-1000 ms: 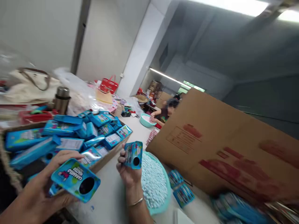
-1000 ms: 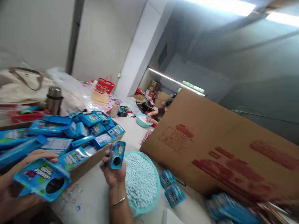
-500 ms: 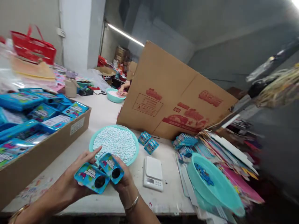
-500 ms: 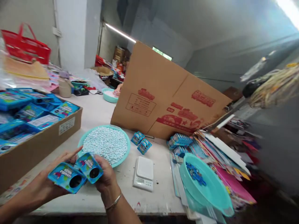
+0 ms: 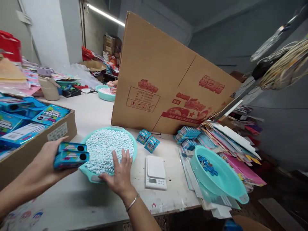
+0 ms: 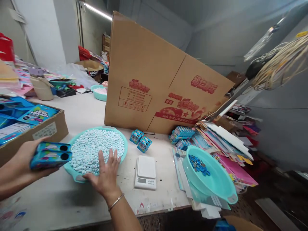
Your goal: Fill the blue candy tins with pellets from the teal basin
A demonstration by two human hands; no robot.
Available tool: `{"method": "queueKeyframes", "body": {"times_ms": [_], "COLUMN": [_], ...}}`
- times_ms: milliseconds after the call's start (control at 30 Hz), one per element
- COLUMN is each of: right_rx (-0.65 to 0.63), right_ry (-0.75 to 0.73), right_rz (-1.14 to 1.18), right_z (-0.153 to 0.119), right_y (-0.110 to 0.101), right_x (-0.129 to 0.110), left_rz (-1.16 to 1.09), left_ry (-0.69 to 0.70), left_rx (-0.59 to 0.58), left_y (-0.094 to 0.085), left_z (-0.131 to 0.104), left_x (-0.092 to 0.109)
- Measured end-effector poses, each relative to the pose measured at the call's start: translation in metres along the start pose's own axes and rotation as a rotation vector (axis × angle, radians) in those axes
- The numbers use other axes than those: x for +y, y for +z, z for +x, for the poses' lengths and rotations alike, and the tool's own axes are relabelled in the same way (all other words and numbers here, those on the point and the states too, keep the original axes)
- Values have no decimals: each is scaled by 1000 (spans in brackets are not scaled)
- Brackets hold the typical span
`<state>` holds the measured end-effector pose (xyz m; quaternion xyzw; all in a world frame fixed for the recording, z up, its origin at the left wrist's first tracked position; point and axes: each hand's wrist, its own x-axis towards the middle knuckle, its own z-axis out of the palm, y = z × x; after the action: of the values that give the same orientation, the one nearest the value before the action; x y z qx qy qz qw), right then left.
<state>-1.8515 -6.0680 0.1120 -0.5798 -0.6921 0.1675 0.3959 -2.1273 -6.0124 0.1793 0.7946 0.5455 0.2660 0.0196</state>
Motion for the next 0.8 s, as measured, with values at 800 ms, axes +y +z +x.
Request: {"method": "queueKeyframes", "body": {"times_ms": [800], "right_rx": [462], "right_ry": [667], "right_rz": [1271], "right_z": [144], "right_y": [59], "right_x": [24], "left_rz": [143], "left_ry": [148], "left_rx": [-333], "left_y": [89], "left_z": [94], "left_x": [55]}}
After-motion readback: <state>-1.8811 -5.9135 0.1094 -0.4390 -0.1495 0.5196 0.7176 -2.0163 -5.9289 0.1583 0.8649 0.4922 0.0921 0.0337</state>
